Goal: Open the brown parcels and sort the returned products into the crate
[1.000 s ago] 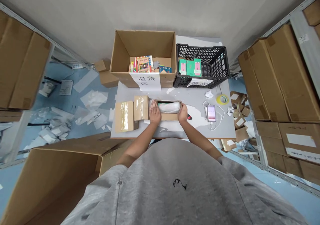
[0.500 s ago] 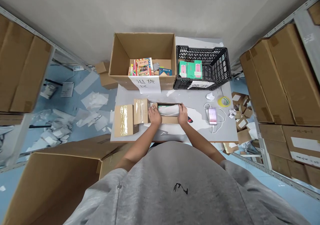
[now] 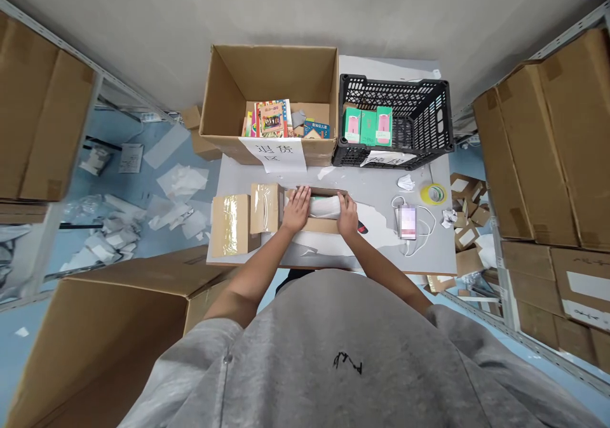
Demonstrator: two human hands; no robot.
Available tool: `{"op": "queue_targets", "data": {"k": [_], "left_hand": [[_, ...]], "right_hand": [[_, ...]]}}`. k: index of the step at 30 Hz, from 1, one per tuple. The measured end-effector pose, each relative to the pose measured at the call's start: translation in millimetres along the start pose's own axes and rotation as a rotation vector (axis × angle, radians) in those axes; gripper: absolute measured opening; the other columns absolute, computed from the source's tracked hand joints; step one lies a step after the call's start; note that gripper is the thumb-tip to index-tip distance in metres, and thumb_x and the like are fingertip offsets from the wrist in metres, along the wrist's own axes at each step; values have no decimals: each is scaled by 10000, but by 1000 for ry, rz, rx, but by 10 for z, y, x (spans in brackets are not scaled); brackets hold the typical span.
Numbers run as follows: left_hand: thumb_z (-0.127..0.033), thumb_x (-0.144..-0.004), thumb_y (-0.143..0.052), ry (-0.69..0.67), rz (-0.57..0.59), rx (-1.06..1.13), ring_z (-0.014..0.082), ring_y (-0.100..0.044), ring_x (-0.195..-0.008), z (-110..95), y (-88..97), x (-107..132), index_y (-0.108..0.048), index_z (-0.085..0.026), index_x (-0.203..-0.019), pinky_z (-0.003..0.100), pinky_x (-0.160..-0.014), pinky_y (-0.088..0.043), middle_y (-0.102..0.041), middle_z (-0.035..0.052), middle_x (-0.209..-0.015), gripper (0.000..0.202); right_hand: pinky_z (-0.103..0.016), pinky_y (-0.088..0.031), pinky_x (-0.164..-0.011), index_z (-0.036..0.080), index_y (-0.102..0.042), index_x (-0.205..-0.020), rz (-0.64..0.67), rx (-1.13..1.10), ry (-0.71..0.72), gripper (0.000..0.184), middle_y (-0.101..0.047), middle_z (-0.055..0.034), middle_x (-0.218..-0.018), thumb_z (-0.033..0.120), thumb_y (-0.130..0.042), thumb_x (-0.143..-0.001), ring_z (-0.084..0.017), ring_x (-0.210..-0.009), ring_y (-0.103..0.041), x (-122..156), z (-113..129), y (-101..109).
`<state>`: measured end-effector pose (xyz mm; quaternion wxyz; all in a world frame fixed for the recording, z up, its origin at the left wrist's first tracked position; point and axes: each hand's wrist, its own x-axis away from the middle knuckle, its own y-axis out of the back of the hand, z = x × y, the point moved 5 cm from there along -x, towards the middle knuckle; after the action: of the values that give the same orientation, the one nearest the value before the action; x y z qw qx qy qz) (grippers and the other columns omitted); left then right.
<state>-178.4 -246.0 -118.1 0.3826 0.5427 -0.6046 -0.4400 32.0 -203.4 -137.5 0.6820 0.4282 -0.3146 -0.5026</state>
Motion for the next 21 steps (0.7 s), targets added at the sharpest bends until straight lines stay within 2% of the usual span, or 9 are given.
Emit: {"op": "queue_targets", "data": {"k": [3,5,8,11,15,18,21], "left_hand": [[-386,-1044,-411,-11,34,-46,308,32,-1660,-36,59,-121,-96,-51,-1715,573,-1346,-77,-99,171,-1780,813],[-459,-1022,-447,-2,57,-61,332,78,-1654,-61,79,-177,-64,-36,-1712,603,-1333,-34,-45,184,-1780,896],[-521,-989,-489,20,93,-77,350,100,-1651,-73,100,-210,-41,-54,-1717,639,-1310,15,-29,188,-1779,973],[-561,-955,-545,32,122,-94,352,112,-1651,-51,123,-235,-29,-71,-1720,632,-1306,-4,-37,188,-1781,1046],[-567,-878,-665,91,172,-102,363,49,-1660,47,84,-297,-65,-106,-1726,620,-1297,-106,-83,192,-1781,1137],[-578,-908,-627,123,178,-75,348,-58,-1662,105,13,-302,-143,-121,-1722,577,-1294,-159,-158,190,-1774,1051],[-599,-948,-560,118,139,-46,339,-103,-1658,80,-25,-232,-199,-115,-1708,553,-1308,-126,-197,199,-1765,971]], "right_hand": [[-495,-473,-1137,277,-291,-1709,41,71,12,930,-446,-165,-1603,2,-470,-839,-340,-1386,-498,-64,5,23],[-493,-476,-1125,270,-270,-1715,67,112,26,937,-451,-176,-1596,-7,-476,-844,-346,-1366,-507,-94,0,31],[-486,-486,-1105,269,-239,-1723,86,146,50,961,-453,-180,-1589,-9,-487,-837,-345,-1336,-514,-116,-8,37],[-474,-492,-1088,262,-199,-1731,96,160,61,994,-465,-182,-1563,-5,-497,-821,-338,-1306,-512,-136,-10,35],[-457,-487,-1088,194,-178,-1732,124,163,59,981,-463,-195,-1553,20,-518,-829,-346,-1318,-475,-181,-3,16],[-469,-466,-1110,186,-245,-1716,161,169,61,951,-436,-195,-1595,42,-543,-824,-361,-1375,-433,-202,5,-2],[-525,-405,-1167,202,-275,-1707,157,163,50,932,-386,-176,-1664,72,-551,-826,-381,-1482,-361,-188,-1,5]]}}
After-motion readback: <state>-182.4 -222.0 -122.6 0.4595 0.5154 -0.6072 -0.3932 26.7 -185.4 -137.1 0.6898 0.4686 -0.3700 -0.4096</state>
